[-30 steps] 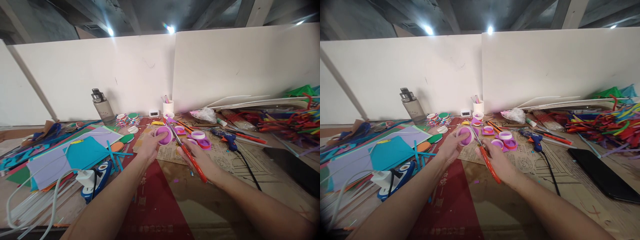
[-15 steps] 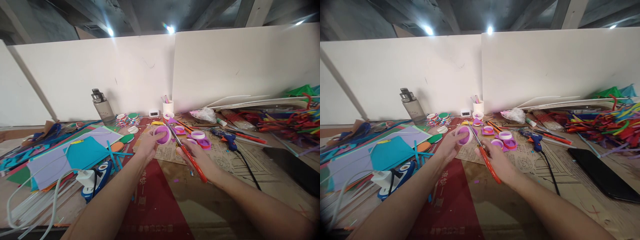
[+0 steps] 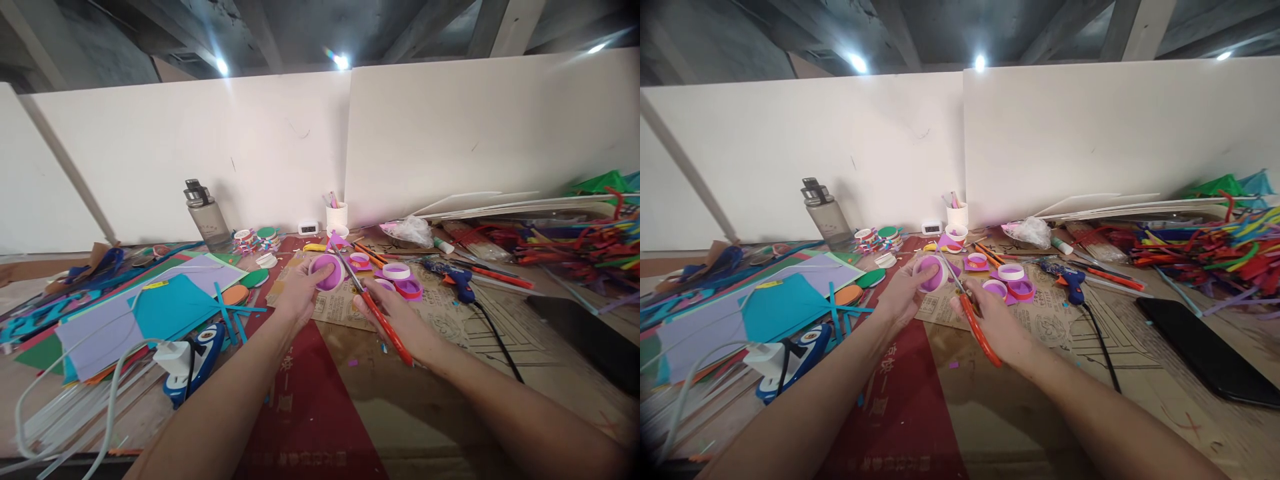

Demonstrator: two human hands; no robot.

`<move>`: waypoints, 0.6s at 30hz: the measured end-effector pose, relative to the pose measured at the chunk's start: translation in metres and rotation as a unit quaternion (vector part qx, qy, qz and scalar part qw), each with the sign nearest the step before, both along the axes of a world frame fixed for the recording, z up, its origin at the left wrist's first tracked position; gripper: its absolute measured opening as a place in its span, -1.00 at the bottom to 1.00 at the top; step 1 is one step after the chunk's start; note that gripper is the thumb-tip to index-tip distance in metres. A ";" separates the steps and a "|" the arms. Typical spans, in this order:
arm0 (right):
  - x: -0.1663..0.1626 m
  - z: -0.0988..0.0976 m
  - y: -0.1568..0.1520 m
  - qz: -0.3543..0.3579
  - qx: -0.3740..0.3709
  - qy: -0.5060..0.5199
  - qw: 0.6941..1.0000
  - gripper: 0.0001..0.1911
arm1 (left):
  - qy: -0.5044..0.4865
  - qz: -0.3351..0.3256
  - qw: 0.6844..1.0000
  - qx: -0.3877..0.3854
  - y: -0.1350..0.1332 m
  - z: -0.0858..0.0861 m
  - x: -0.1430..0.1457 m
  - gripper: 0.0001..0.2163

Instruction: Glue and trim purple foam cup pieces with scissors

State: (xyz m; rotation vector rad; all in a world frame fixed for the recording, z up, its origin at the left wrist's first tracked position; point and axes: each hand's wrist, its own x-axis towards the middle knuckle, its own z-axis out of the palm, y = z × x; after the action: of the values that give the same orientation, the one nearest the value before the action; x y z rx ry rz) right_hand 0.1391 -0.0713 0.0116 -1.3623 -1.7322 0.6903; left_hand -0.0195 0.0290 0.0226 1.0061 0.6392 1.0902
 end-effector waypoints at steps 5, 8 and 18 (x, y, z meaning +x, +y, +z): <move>0.001 -0.002 0.000 -0.002 -0.009 0.006 1.000 -0.76 | 0.001 -0.007 1.000 -0.014 -0.003 0.001 0.001 -0.59; 0.000 -0.002 -0.001 -0.006 -0.013 0.013 1.000 -0.75 | -0.008 -0.002 1.000 -0.015 -0.003 0.002 0.002 -0.59; -0.002 -0.001 -0.002 0.010 -0.030 0.053 0.998 -0.73 | -0.027 0.002 1.000 -0.002 -0.002 0.002 0.001 -0.62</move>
State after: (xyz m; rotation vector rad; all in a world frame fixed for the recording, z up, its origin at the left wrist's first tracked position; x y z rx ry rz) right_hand 0.1369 -0.0737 0.0104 -1.3261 -1.6556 0.8163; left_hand -0.0185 0.0275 0.0248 0.9682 0.6000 1.1162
